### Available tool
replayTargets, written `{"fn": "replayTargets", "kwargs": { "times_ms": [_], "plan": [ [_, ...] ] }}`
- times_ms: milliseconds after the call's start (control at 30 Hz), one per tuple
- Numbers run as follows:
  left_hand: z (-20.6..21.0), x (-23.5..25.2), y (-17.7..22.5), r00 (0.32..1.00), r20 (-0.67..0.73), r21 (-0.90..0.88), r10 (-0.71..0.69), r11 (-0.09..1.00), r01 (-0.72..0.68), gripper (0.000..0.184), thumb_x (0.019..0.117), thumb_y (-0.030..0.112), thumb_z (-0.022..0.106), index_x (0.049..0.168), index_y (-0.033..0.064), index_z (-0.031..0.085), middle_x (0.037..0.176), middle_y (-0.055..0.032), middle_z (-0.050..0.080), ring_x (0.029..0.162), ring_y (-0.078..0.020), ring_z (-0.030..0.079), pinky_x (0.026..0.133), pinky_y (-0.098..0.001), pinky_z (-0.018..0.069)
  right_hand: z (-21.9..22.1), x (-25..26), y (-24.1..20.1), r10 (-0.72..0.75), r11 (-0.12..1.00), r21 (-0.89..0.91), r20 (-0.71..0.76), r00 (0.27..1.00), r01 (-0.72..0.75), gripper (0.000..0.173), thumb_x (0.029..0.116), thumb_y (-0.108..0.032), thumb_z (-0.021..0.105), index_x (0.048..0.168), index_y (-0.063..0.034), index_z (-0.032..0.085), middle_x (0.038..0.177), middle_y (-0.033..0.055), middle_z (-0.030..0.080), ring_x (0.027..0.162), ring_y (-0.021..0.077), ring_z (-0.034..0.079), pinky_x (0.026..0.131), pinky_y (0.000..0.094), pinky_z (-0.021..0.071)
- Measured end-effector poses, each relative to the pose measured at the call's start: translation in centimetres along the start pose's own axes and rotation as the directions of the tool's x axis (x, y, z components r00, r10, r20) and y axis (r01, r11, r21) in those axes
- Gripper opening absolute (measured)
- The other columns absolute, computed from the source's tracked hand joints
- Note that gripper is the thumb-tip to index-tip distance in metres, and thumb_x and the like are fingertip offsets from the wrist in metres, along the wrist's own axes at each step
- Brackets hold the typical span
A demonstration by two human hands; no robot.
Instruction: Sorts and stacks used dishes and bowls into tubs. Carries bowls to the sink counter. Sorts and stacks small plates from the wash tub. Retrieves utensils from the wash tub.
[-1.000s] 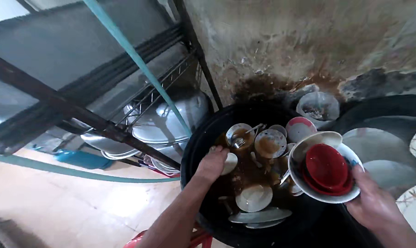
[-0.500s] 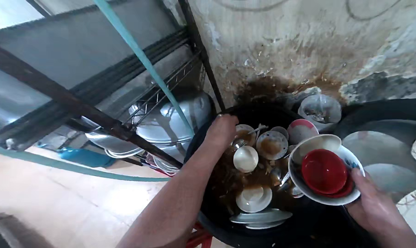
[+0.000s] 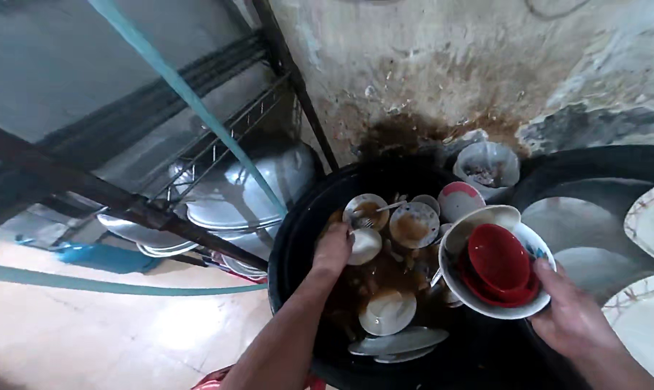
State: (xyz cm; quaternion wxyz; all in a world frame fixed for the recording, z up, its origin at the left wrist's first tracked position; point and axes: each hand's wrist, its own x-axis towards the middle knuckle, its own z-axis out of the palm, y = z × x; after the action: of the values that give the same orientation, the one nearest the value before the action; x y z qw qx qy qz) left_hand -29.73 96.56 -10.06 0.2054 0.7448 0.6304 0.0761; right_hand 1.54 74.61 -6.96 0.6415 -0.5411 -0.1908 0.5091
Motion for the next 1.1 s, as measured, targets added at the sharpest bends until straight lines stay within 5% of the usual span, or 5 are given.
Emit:
{"fn": "replayTargets", "kwargs": {
  "times_ms": [400,700,867,967,1100],
  "plan": [
    [-10.2,-5.7,19.1,0.477,-0.453,0.119,0.753,0.582,-0.805,0.018,0.0932,0.001,0.062,0.108,0.0023,0.071,0.115,-0.0163,0.068,0.104,-0.028,0.069,0.086,-0.0411,0.0596,0.3,0.0,-0.1,-0.028,0.998,-0.048,0.017,0.999,0.029,0.042,0.1063,-0.033,0.046,0.143,-0.0138,0.05,0.119,0.007,0.07,0.108,0.0176,0.07,0.088,0.0395,0.0622],
    [-5.6,-6.6,19.6,0.609,-0.112,-0.229,0.786,0.576,-0.785,0.018,0.0989,0.012,0.064,0.113,0.0041,0.072,0.118,-0.0134,0.068,0.114,-0.0256,0.065,0.097,-0.0429,0.0548,0.4,-0.1,0.0,-0.063,0.997,-0.043,0.017,0.998,0.064,0.041,0.1078,-0.04,0.042,0.141,-0.0178,0.052,0.121,0.0035,0.07,0.11,0.0156,0.069,0.089,0.039,0.0615],
    [-6.2,-5.3,17.3,0.82,0.091,-0.476,0.565,0.748,-0.463,0.037,0.1101,0.027,0.047,0.131,0.0041,0.067,0.133,-0.0156,0.064,0.124,-0.026,0.061,0.107,-0.0474,0.0469,0.2,0.0,0.2,-0.064,0.998,-0.001,0.016,0.998,0.064,0.043,0.1098,-0.041,0.036,0.144,-0.0195,0.05,0.124,0.0024,0.068,0.112,0.0151,0.068,0.09,0.0396,0.061],
    [-4.0,-4.6,13.4,0.925,0.224,-0.33,0.306,0.917,-0.224,0.04,0.1102,0.032,0.047,0.132,0.0042,0.065,0.129,-0.0187,0.065,0.12,-0.032,0.063,0.105,-0.0543,0.0486,0.3,0.0,0.2,-0.053,0.997,0.056,-0.026,0.998,0.054,0.043,0.1094,-0.043,0.037,0.142,-0.0195,0.052,0.122,0.0036,0.069,0.109,0.0167,0.069,0.086,0.0397,0.0624],
    [4.2,-7.6,9.5,0.824,0.566,0.155,-0.03,0.985,-0.071,0.071,0.0972,0.056,0.06,0.146,0.0061,0.052,0.14,-0.025,0.057,0.123,-0.0451,0.06,0.099,-0.0656,0.0491,0.3,0.0,0.2,-0.023,0.994,0.104,-0.066,0.998,0.03,0.041,0.111,-0.041,0.034,0.143,-0.0209,0.049,0.125,0.0044,0.068,0.111,0.0185,0.069,0.087,0.0415,0.0622]
  ]
}}
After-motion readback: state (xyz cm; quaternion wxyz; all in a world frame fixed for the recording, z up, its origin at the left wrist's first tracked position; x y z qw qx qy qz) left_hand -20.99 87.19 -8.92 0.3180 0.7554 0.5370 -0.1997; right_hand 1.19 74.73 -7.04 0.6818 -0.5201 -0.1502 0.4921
